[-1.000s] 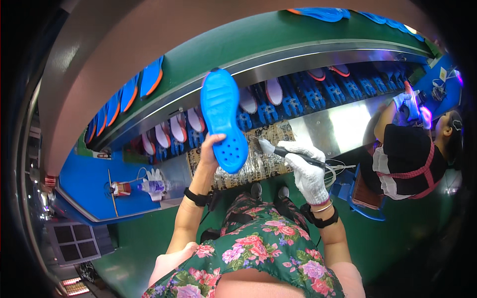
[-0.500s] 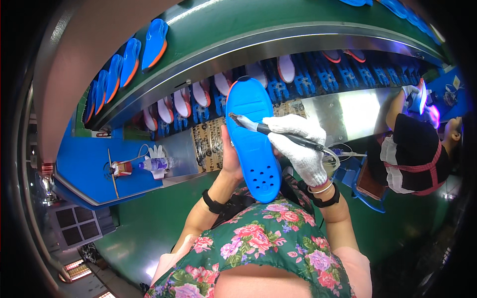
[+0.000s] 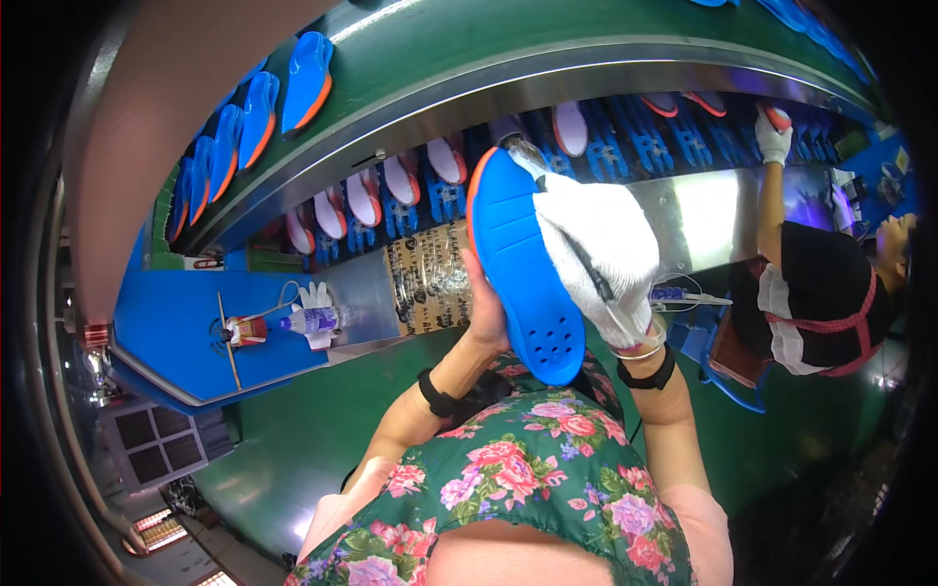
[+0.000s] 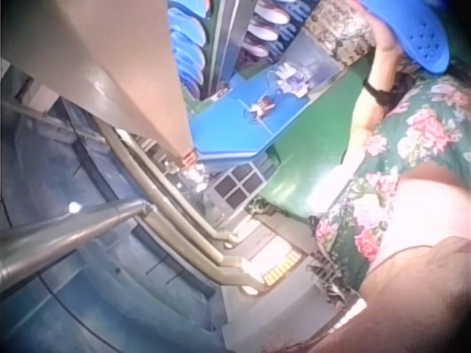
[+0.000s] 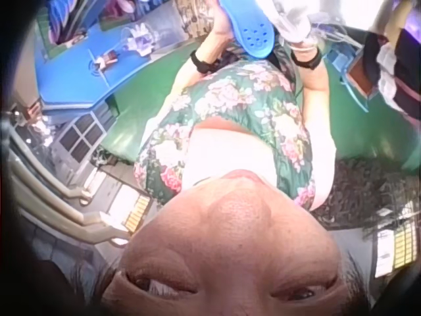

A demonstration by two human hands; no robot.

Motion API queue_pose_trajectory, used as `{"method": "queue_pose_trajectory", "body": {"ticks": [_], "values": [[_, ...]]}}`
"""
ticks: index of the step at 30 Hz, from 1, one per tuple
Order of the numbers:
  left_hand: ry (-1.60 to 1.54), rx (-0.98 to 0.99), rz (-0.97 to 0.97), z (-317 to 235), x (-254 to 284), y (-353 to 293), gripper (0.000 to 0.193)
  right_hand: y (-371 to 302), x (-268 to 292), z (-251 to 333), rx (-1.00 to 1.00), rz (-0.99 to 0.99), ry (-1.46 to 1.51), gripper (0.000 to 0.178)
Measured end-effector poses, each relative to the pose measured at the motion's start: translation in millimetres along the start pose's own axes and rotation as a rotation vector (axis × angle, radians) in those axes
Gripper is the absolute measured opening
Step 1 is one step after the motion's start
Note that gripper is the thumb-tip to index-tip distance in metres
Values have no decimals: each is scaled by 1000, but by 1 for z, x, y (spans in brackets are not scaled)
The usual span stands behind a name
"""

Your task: Applying a liquid coating or adhesive to the underside of shoe soles using a brush.

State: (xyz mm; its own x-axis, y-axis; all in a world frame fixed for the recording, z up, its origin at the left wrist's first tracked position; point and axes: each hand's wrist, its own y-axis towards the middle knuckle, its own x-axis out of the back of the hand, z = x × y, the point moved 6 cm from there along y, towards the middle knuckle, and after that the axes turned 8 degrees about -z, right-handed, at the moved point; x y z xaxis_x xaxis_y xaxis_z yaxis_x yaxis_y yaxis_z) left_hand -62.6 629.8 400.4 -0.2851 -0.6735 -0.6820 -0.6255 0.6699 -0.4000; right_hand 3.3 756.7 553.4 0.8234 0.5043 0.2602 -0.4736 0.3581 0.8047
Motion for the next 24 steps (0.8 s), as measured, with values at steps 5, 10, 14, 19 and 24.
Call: {"method": "queue_pose_trajectory", "body": {"ticks": [5, 10, 14, 19, 24], "values": [[81, 34, 48, -1, -9, -2, 110, -25, -17, 17, 20, 94, 44, 31], [-18, 5, 48, -2, -6, -1, 106, -21, -4, -2, -147, -86, 150, 32], [30, 0, -6, -4, -9, -3, 104, -24, -10, 17, 39, 136, 102, 35], [-25, 17, 78, -1, 10, 8, 105, -27, -6, 5, -192, 52, 374, 25], [143, -52, 40, -13, -2, 7, 104, -28, 3, 7, -8, 48, 138, 30]]}}
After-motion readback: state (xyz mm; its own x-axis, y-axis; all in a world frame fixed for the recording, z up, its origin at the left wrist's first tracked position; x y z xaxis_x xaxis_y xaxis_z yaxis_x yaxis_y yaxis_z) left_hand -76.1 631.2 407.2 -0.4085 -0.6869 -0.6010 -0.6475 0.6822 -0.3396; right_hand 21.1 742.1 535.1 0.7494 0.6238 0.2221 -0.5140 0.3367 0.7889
